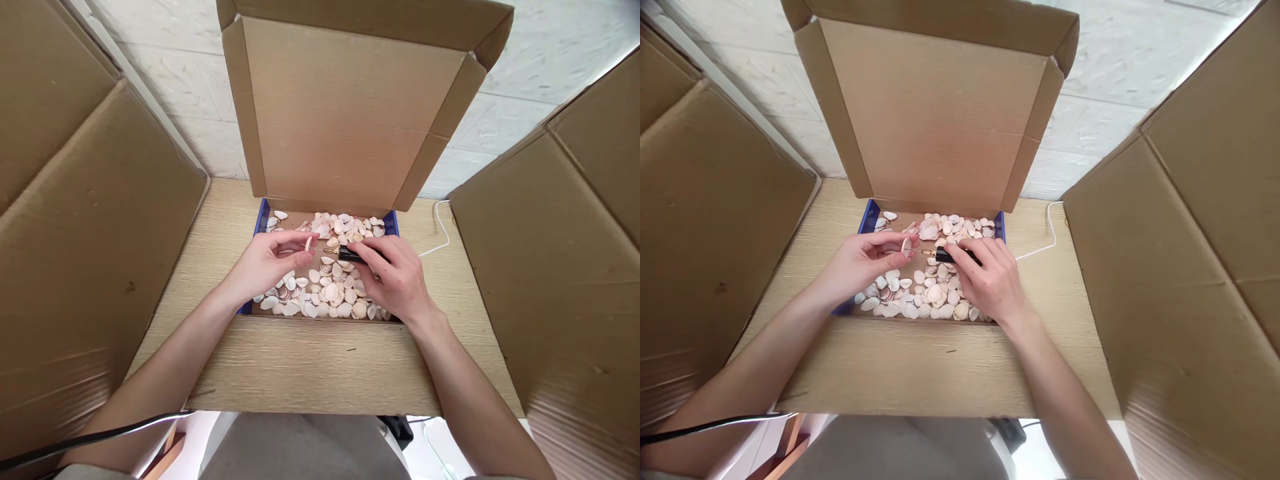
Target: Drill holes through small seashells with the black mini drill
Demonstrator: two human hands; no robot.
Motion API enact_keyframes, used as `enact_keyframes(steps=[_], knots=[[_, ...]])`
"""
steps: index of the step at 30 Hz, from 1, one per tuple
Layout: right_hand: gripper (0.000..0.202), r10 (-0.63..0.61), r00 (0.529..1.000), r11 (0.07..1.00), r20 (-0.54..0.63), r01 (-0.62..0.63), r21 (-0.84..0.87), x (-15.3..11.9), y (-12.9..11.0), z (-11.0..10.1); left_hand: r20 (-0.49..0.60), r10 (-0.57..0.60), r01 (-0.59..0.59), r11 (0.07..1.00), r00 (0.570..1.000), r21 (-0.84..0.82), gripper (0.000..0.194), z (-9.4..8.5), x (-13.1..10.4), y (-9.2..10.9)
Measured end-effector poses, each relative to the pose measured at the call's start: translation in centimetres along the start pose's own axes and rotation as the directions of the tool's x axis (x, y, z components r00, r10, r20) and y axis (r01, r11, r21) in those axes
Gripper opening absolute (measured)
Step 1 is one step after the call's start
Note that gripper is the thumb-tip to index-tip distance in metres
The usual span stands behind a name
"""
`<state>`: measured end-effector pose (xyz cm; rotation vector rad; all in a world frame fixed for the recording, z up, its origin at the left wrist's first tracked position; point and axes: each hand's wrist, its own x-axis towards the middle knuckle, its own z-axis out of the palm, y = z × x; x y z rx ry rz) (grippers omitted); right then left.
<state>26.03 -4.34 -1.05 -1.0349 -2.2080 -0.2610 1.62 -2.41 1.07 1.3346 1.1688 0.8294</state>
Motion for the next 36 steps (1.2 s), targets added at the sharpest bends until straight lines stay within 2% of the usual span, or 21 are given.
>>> enact_keyframes(steps=[5, 12, 17, 25, 30, 33, 36], knots=[[0.026, 0.029, 0.996, 0.996, 0.084, -0.036, 0.083, -0.22, -0.27, -0.10, 0.012, -0.008, 0.007, 0.999, 1.000, 0.035, 0.041, -0.11, 0.03, 0.05], [0.027, -0.006, 1.000, 1.000, 0.012, 0.005, 0.017, -0.03, -0.12, 0.01, 0.009, -0.010, 0.010, 1.000, 1.000, 0.018, 0.040, -0.10, -0.06, 0.06], [0.027, 0.026, 0.996, 0.995, 0.083, -0.034, 0.098, -0.35, -0.32, 0.04, 0.031, -0.008, 0.007, 0.999, 0.999, 0.032, 0.041, -0.16, 0.02, -0.23], [0.029, -0.005, 1.000, 1.000, -0.017, 0.005, 0.006, -0.02, -0.18, -0.02, 0.014, -0.003, 0.003, 1.000, 1.000, 0.018, 0.039, -0.08, -0.07, 0.03], [0.029, 0.063, 0.994, 0.992, 0.083, -0.072, 0.106, -0.42, -0.56, -0.02, 0.042, -0.010, 0.008, 0.998, 0.999, 0.056, 0.041, -0.19, 0.06, -0.27], [0.031, 0.032, 0.996, 0.997, 0.082, -0.037, 0.069, -0.26, -0.45, 0.01, 0.016, -0.008, 0.008, 0.999, 1.000, 0.035, 0.040, -0.15, 0.12, -0.05], [0.030, -0.027, 0.999, 0.999, 0.030, 0.027, 0.020, -0.02, -0.18, 0.05, -0.004, -0.008, 0.008, 1.000, 1.000, 0.005, 0.038, -0.09, 0.15, 0.20]])
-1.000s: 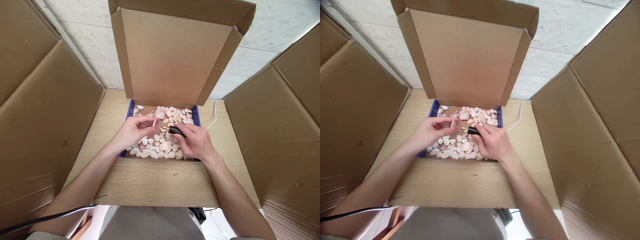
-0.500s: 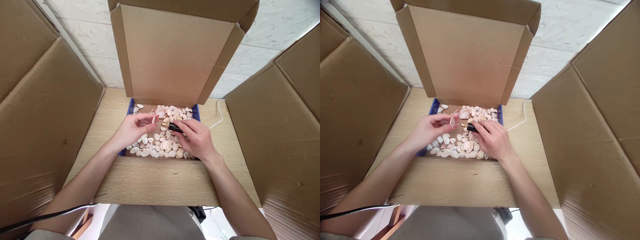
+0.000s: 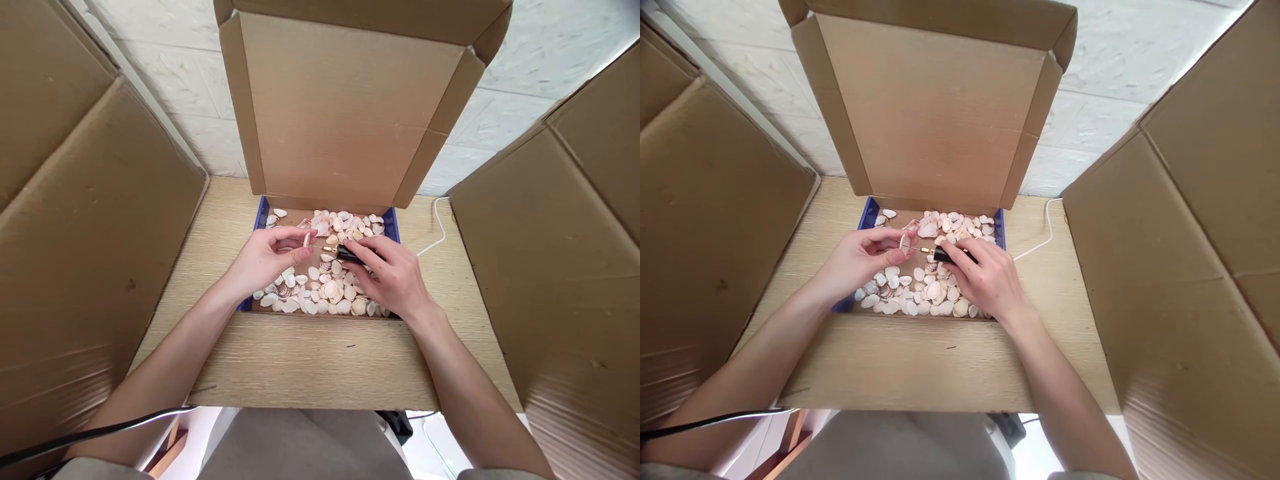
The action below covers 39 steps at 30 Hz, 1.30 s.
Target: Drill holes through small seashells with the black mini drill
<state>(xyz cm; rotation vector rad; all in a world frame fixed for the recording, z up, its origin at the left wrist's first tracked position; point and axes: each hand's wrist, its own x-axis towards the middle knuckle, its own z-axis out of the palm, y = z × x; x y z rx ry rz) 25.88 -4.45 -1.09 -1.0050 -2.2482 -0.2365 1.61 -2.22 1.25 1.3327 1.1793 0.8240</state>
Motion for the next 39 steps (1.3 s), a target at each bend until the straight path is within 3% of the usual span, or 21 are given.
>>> enact_keyframes(steps=[3, 8, 16, 24, 33, 39], knots=[[0.030, 0.014, 1.000, 1.000, -0.009, -0.014, 0.021, -0.11, -0.01, 0.05, 0.009, 0.000, 0.000, 1.000, 1.000, 0.016, 0.039, -0.02, 0.00, -0.07], [0.029, 0.091, 0.991, 0.991, 0.094, -0.100, 0.088, -0.44, -0.41, 0.08, 0.034, -0.010, 0.009, 0.999, 0.999, 0.040, 0.042, -0.04, -0.06, -0.30], [0.029, 0.020, 0.999, 1.000, -0.026, -0.021, -0.023, 0.07, -0.05, 0.00, -0.004, -0.002, 0.002, 1.000, 1.000, -0.012, 0.041, 0.06, -0.16, -0.09], [0.028, 0.089, 0.992, 0.995, 0.087, -0.093, 0.043, -0.24, -0.38, -0.11, 0.035, -0.038, 0.036, 0.997, 0.999, 0.064, 0.043, 0.02, -0.11, -0.18], [0.038, 0.107, 0.983, 0.993, 0.148, -0.112, 0.029, -0.04, -0.24, -0.20, 0.058, -0.039, 0.039, 0.999, 0.998, 0.002, 0.043, -0.02, -0.21, -0.19], [0.018, 0.118, 0.983, 0.993, 0.142, -0.117, -0.012, -0.09, -0.08, 0.10, 0.043, -0.017, 0.019, 0.999, 0.999, -0.047, 0.047, 0.09, -0.23, -0.03]])
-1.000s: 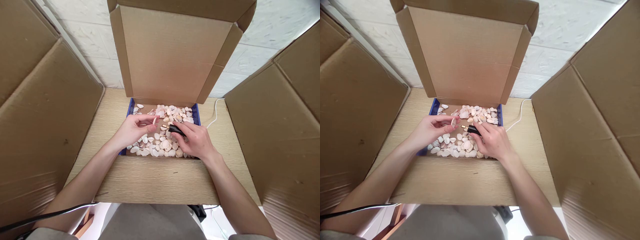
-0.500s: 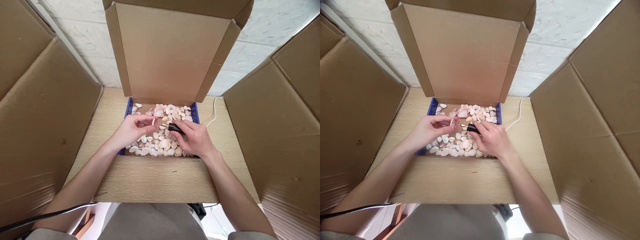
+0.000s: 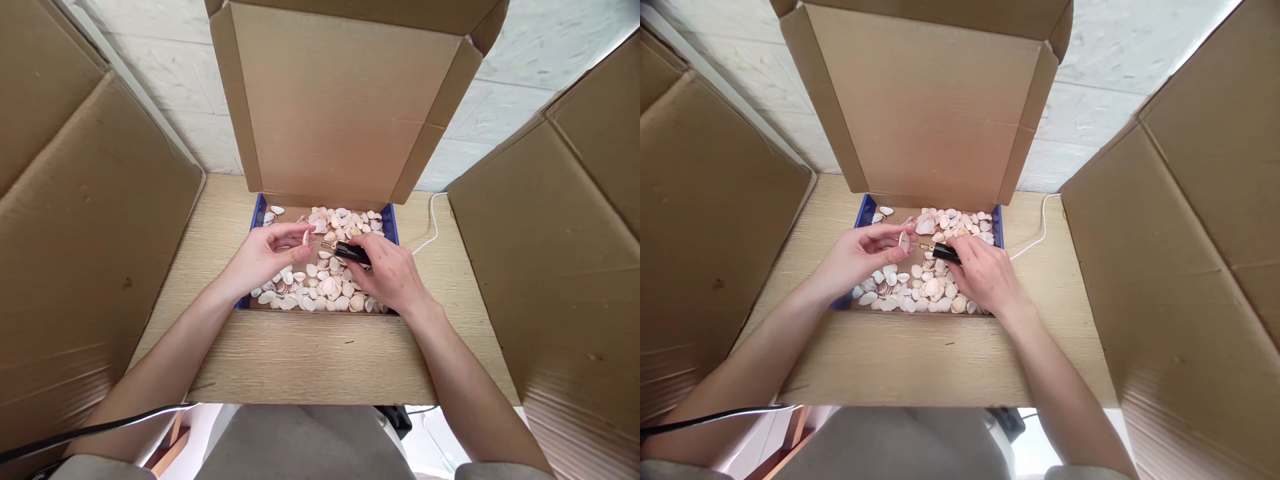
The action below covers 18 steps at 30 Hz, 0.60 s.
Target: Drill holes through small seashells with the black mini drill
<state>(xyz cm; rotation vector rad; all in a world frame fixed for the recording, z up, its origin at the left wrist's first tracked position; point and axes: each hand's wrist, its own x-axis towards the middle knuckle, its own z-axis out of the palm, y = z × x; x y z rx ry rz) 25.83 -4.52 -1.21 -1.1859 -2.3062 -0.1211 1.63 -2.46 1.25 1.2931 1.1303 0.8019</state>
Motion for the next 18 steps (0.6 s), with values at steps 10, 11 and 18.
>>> enact_keyframes(steps=[10, 11, 18], knots=[[0.029, -0.073, 0.996, 0.997, -0.054, 0.073, -0.001, 0.02, -0.12, -0.15, -0.014, 0.006, -0.007, 1.000, 1.000, -0.014, 0.039, -0.03, 0.05, 0.05], [0.030, -0.083, 0.995, 0.997, -0.051, 0.083, 0.000, 0.00, -0.12, -0.12, 0.023, -0.006, 0.007, 1.000, 1.000, -0.016, 0.040, -0.02, 0.05, -0.03], [0.036, -0.135, 0.990, 0.990, -0.039, 0.136, 0.046, -0.16, -0.05, 0.07, 0.136, -0.049, 0.053, 0.998, 0.990, -0.025, 0.042, 0.14, 0.16, -0.35]])
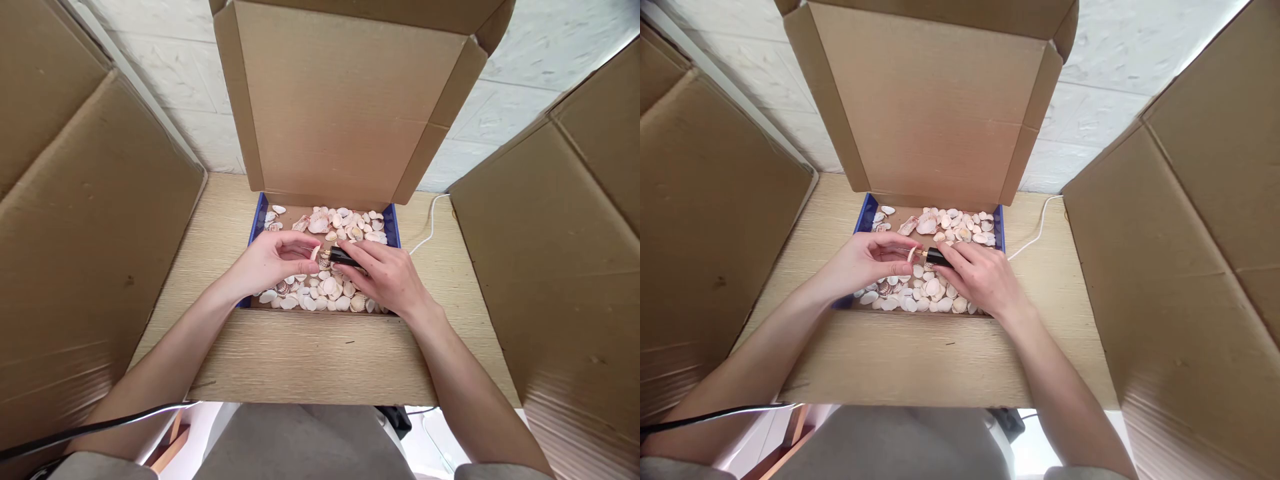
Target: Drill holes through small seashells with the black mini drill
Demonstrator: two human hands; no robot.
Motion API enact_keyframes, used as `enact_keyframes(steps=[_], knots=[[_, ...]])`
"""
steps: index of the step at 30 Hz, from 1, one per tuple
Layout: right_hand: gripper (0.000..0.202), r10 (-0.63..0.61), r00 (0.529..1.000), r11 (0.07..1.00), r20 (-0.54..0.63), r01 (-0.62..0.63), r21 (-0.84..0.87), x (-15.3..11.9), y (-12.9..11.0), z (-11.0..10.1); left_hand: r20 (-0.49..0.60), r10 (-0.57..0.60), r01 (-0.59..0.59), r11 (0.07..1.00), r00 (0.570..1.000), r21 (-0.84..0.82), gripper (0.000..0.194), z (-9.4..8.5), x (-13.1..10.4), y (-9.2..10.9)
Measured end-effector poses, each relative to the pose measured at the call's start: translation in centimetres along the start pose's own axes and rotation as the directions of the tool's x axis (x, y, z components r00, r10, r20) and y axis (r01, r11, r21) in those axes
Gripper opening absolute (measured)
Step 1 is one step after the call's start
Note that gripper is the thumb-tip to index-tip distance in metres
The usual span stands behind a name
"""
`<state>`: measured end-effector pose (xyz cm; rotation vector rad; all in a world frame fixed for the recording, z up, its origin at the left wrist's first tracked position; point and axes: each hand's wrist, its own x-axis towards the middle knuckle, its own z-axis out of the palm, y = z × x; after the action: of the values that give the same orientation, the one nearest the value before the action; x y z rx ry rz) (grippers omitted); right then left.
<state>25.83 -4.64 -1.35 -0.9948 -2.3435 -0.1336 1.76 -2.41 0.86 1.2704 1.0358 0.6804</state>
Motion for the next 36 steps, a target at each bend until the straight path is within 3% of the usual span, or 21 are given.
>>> enact_keyframes(steps=[6, 27, 36], knots=[[0.034, 0.024, 0.999, 0.997, 0.028, -0.026, 0.070, -0.03, 0.05, 0.21, 0.023, -0.027, 0.026, 1.000, 0.999, 0.016, 0.041, 0.04, 0.01, 0.13], [0.024, 0.062, 0.996, 0.998, 0.057, -0.063, 0.021, 0.25, -0.17, -0.16, 0.017, 0.028, -0.030, 0.996, 0.999, 0.084, 0.039, -0.04, -0.15, 0.07], [0.023, 0.149, 0.989, 0.988, -0.021, -0.149, 0.029, 0.30, -0.13, -0.23, -0.207, 0.056, -0.062, 0.998, 0.977, -0.021, 0.043, 0.18, -0.17, 0.51]])
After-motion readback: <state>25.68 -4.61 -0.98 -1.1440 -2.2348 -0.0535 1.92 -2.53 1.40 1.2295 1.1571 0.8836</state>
